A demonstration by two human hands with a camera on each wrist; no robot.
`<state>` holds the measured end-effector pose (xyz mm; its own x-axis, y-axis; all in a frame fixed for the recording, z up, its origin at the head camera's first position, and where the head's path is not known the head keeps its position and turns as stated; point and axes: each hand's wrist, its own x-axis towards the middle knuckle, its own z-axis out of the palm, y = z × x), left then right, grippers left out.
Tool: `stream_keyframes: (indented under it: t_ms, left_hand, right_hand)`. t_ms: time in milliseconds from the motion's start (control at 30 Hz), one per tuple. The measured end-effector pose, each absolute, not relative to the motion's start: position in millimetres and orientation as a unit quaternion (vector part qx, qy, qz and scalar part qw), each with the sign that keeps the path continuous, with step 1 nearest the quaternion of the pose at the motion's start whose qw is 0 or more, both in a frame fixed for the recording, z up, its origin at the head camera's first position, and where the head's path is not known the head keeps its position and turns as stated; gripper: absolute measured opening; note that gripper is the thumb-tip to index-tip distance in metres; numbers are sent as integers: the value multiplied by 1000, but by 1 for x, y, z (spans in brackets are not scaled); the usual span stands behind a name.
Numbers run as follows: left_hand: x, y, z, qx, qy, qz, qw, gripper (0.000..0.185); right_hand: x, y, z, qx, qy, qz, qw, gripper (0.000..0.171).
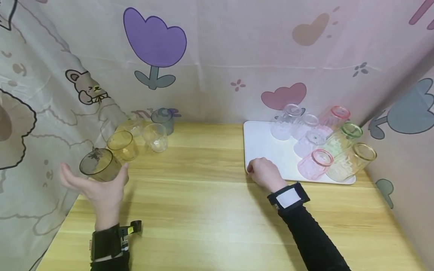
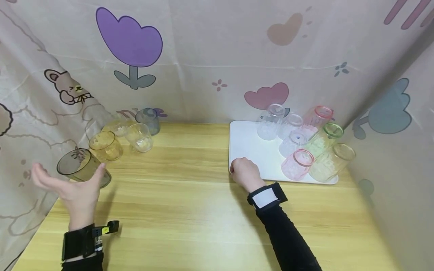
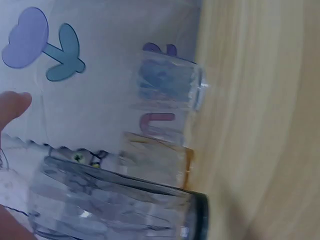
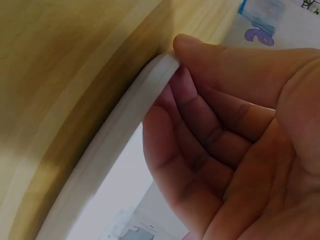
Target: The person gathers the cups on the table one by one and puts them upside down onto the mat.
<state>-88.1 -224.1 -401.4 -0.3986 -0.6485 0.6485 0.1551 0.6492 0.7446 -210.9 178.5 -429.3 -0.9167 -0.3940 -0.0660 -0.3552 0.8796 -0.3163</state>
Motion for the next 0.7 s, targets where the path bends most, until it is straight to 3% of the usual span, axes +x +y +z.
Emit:
stream_keyframes:
  t_ms: [400, 700]
  left_hand:
    - [-92, -250, -427, 332, -641, -587, 367, 135]
    - [-92, -256, -444, 344, -651, -600, 312, 110]
  right_hand:
    - [-210, 177, -429, -181, 970, -145, 71, 9]
    - [-208, 179, -431, -188, 971, -134, 65, 9]
